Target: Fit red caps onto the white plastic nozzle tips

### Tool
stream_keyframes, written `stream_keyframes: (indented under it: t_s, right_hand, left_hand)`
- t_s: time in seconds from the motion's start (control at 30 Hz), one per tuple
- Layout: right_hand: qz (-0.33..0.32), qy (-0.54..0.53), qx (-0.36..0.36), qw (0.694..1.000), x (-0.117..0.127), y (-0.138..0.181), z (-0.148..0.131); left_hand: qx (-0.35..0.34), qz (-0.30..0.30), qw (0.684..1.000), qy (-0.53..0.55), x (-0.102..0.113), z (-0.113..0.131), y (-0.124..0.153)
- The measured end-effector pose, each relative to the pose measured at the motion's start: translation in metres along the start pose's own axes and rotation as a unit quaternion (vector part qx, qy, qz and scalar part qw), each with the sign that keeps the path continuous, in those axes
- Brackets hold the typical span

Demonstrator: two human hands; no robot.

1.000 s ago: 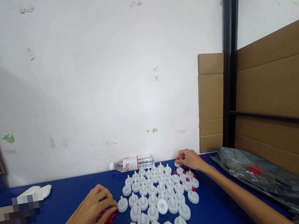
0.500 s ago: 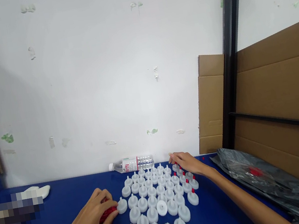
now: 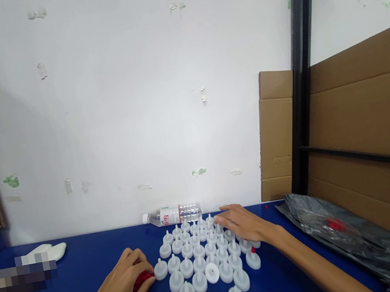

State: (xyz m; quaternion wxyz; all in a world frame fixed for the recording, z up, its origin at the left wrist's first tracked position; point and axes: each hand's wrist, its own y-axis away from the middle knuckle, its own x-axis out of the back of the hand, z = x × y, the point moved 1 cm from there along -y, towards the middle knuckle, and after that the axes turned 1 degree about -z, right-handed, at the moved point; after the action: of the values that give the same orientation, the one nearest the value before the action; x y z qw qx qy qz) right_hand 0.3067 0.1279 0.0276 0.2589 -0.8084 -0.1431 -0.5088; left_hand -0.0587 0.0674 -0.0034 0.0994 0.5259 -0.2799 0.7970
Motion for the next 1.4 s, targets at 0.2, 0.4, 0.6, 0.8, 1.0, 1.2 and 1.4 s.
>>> stream_keyframes:
  t_s: [0.2,0.4,0.6,0.8,1.0,1.2,1.4]
  right_hand:
    - [0.074,0.04,0.01,0.996,0.007,-0.001,-0.006]
    - [0.148,0.08,0.041,0.985,0.02,0.006,-0.035]
    - [0.12,0.133,0.148,0.972,0.005,0.019,-0.082]
    - [0.179,0.167,0.262,0.933,-0.013,0.032,-0.119]
    - [0.211,0.156,0.3,0.917,-0.027,0.038,-0.132]
    - [0.179,0.11,0.286,0.935,-0.036,0.04,-0.133]
    - [0.182,0.088,0.321,0.925,-0.039,0.045,-0.14]
  left_hand:
    - [0.008,0.004,1.0,0.01,-0.008,-0.006,0.001]
    - [0.019,0.001,1.0,0.013,-0.013,-0.007,-0.002]
    - [0.024,-0.017,0.999,0.012,-0.007,-0.003,-0.003]
    - [0.026,-0.013,0.999,0.032,0.001,0.001,-0.003]
    - [0.041,0.01,0.997,0.072,0.01,0.003,-0.002]
    - [0.028,0.026,0.981,0.188,0.015,0.023,0.002]
    - [-0.097,0.114,0.954,0.259,0.009,0.046,0.012]
